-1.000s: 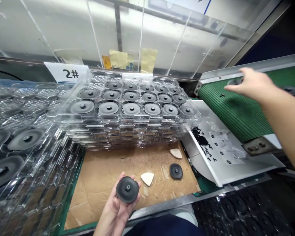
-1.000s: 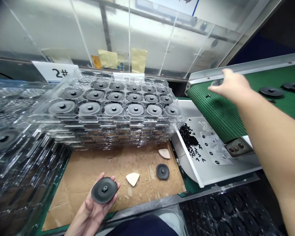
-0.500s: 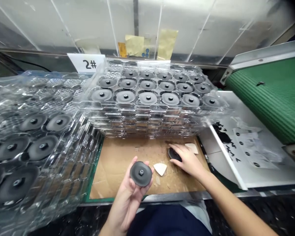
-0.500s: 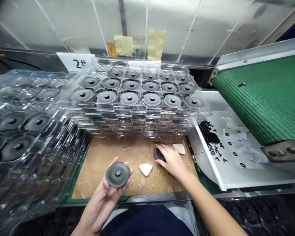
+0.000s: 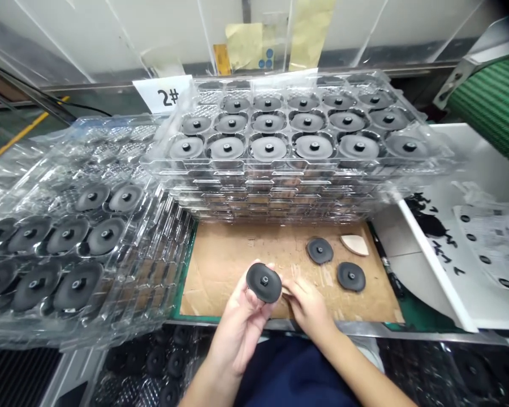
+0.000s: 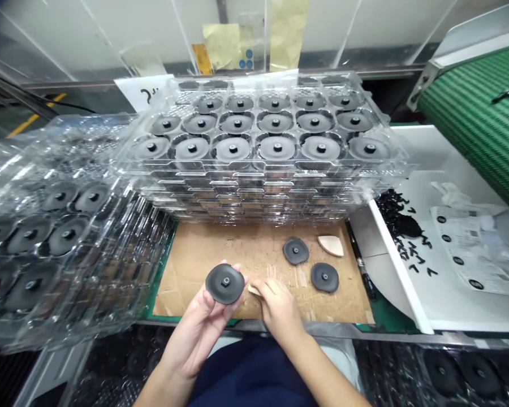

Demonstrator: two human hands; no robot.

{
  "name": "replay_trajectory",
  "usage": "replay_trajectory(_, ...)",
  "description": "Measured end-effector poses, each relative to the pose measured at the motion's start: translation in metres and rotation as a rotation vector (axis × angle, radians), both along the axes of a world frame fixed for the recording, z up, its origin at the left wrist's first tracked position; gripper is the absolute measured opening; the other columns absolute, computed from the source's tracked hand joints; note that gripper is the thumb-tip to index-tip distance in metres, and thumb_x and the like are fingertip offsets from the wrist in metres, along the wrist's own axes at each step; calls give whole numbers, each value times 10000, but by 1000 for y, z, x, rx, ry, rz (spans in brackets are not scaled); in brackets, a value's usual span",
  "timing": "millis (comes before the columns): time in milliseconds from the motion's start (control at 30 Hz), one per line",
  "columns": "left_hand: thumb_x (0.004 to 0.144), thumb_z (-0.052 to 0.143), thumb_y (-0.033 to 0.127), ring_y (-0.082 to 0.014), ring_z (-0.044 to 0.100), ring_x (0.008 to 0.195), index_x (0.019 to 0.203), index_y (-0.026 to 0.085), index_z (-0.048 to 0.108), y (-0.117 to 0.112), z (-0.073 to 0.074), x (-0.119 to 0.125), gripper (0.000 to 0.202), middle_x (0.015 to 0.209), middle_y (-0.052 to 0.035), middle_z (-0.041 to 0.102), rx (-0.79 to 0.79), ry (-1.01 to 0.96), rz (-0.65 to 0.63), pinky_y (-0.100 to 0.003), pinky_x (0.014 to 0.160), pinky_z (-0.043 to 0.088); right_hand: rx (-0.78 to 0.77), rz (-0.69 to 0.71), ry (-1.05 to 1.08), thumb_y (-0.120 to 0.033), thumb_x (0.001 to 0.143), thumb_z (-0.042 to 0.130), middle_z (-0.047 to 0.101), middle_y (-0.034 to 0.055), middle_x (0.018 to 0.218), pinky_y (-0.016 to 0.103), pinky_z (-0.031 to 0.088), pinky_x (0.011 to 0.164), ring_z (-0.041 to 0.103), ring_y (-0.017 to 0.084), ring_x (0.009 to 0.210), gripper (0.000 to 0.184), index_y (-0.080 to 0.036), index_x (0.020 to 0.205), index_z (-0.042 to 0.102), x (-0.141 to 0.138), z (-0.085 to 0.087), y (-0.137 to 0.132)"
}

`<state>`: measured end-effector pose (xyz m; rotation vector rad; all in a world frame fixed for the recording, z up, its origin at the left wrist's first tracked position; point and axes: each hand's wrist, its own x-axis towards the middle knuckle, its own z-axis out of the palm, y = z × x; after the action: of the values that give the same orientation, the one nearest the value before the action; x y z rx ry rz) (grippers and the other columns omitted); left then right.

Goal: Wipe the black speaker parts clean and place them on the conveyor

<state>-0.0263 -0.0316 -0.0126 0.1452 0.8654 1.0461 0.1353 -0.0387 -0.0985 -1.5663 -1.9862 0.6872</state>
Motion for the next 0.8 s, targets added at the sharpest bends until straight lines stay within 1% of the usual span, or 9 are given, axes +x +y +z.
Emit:
replay_trajectory(100, 684, 759, 309, -276, 519, 1209, 1277, 214, 510, 2, 3, 2, 650, 1289, -113, 587, -19, 19, 22, -413, 1062, 368, -14, -4, 72, -215, 880, 497, 698, 64, 826, 344, 517, 707, 648, 216, 768, 200, -203, 984, 668, 8, 25, 16)
replay_trajectory(200, 690, 753, 306, -249, 548, 1166, 1205, 204, 575, 1, 4, 7, 555, 1255, -97, 610, 7, 31, 22, -357, 999, 429, 0, -82, 158, -270, 916, 465, 689, 73, 1007, 315, 517, 709, 649, 202, 859, 235, -207, 1086, 615, 11, 70, 26)
replay_trajectory(267, 681, 757, 325, -240, 579, 1109, 1146, 189, 616, -1, 4, 12, 505, 1197, -94, 641, 43, 31, -21, -320, 926, 474, 54, -87, 225, -269, 931, 432, 649, 69, 1140, 333, 494, 813, 615, 200, 984, 274, -224, 1169, 560, 6, 103, 23)
replay_trajectory(333, 690, 752, 305, -232, 610, 1043, 1124, 184, 630, -3, 5, 15, 466, 1130, -93, 669, 60, 27, -93, -302, 869, 498, 103, 12, 294, -222, 925, 416, 668, 68, 1088, 347, 475, 824, 612, 198, 950, 259, -208, 1129, 575, 0, 129, 17)
replay_trajectory(400, 705, 740, 246, -219, 631, 997, 1135, 203, 621, -3, 8, 17, 448, 1113, -82, 675, 46, 47, -130, -283, 820, 515, 32, 170, 307, -183, 916, 421, 695, 46, 976, 319, 476, 749, 622, 180, 848, 227, -201, 1053, 602, -4, 144, 13)
replay_trajectory(500, 666, 768, 219, -195, 650, 932, 1122, 217, 620, -2, 14, 20, 479, 1079, -55, 683, 23, 117, -109, -231, 732, 528, -19, 256, 233, -155, 911, 429, 705, 23, 921, 299, 453, 695, 623, 167, 779, 210, -201, 985, 620, -7, 149, 15)
replay_trajectory(633, 631, 796, 282, -219, 651, 933, 1091, 175, 639, -1, 23, 24, 497, 971, -66, 702, 67, 102, -173, -276, 823, 518, 248, 50, 233, -147, 916, 396, 695, 84, 939, 343, 425, 731, 601, 195, 796, 236, -127, 1038, 598, -8, 144, 16)
replay_trajectory(733, 600, 817, 253, -193, 652, 932, 1061, 206, 662, 0, 27, 22, 489, 1036, -54, 698, 67, 86, -173, -246, 821, 514, 139, 196, 308, -138, 896, 440, 688, 30, 853, 296, 433, 674, 589, 156, 716, 206, -166, 1042, 584, 2, 143, 6)
replay_trajectory(800, 538, 849, 271, -174, 653, 919, 1028, 221, 679, 1, 27, 21, 521, 1069, -41, 695, 51, 71, -170, -211, 785, 516, 31, 202, 286, -139, 892, 457, 695, 2, 846, 274, 438, 654, 606, 139, 704, 190, -209, 1013, 586, 13, 143, 0)
